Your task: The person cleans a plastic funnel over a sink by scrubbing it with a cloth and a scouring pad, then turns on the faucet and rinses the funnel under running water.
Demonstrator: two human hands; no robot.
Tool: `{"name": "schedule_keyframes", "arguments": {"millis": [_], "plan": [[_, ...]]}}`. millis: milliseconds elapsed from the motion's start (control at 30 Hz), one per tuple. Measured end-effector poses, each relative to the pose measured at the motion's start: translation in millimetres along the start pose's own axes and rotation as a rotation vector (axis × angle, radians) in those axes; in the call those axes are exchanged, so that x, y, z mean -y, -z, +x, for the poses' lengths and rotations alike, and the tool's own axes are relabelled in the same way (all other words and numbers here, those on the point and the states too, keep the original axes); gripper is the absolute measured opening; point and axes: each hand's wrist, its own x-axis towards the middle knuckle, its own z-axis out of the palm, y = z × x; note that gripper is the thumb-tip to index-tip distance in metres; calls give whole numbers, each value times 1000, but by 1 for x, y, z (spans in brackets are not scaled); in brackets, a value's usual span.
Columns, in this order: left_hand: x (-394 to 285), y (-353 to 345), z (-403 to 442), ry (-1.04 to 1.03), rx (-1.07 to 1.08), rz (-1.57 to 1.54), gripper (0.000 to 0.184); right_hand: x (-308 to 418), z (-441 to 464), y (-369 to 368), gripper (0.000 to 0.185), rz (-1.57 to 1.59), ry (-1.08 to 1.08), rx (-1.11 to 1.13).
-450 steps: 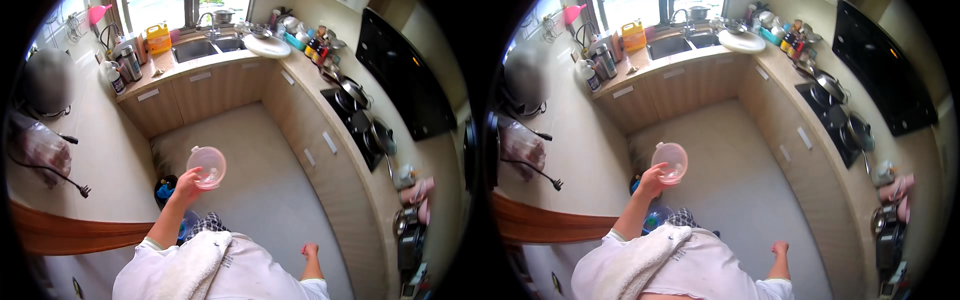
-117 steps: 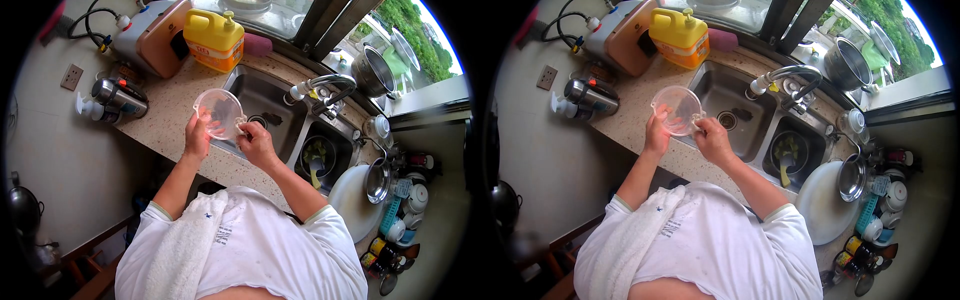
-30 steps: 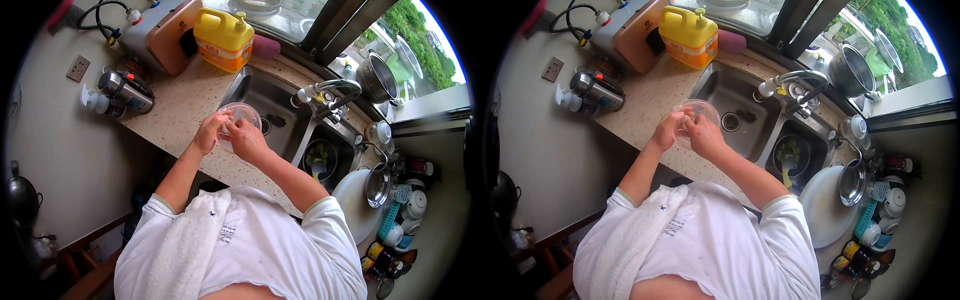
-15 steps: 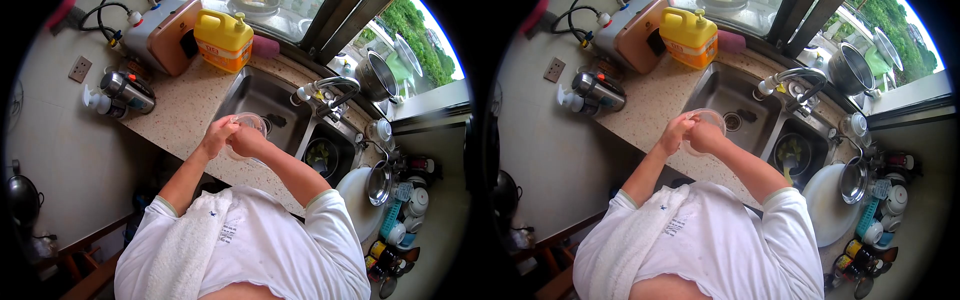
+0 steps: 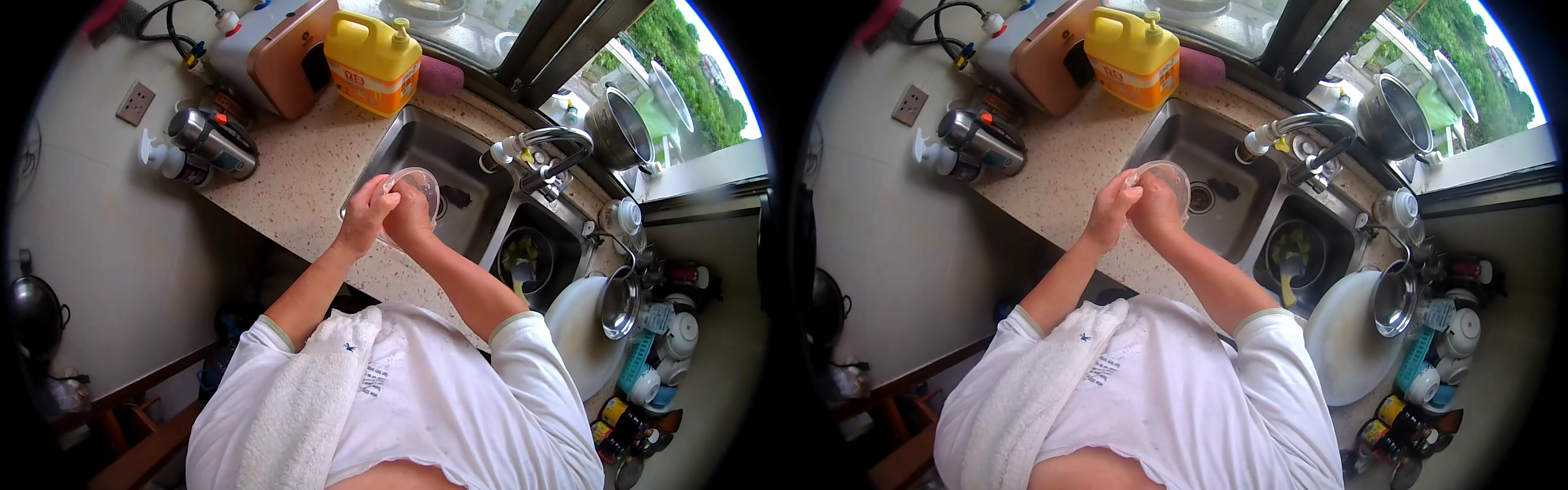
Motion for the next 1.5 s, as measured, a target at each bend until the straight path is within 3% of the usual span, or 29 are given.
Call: {"name": "schedule_keyframes", "arguments": {"millis": [67,133,233,300,400,500,533,667,767,800,867,1067,1167,1267,1367,1500], "plan": [[7,-10,-4,-189,-102,330,62,-12,10,-7,28,216,-181,68],[7,-15,-8,-354,-158,559,69,-4,10,3,24,1332,-481,74],[2,-13,-12,-672,-147,778,71,8,14,16,26,1024,-531,91],[-7,-7,-16,-734,-92,830,76,28,7,33,14,1373,-719,89],[-12,-8,-21,-709,-79,827,80,16,-1,40,22,677,-237,284],[-22,-13,-26,-703,-36,797,79,-2,-17,34,30,569,47,237],[-28,-15,-29,-679,-8,772,76,0,-20,31,24,1025,-198,177],[-36,-17,-27,-636,33,697,71,-8,-7,38,26,282,395,146],[-35,-19,-23,-634,28,674,71,0,-10,43,24,-20,560,51],[-35,-20,-23,-678,30,713,72,-32,-17,16,22,377,239,84],[-33,-20,-26,-757,35,772,75,-21,-25,17,23,309,48,82],[-26,-17,-24,-988,101,816,88,-11,-16,40,24,855,-229,208],[-22,-19,-19,-972,77,747,84,-17,-12,41,24,912,-276,220],[-26,-22,-17,-765,50,656,78,-29,-7,40,25,641,-165,251],[-27,-20,-13,-490,46,702,74,-7,-2,53,28,-410,452,212],[-27,-21,-10,-545,50,775,75,1,-4,49,28,460,38,265]]}}
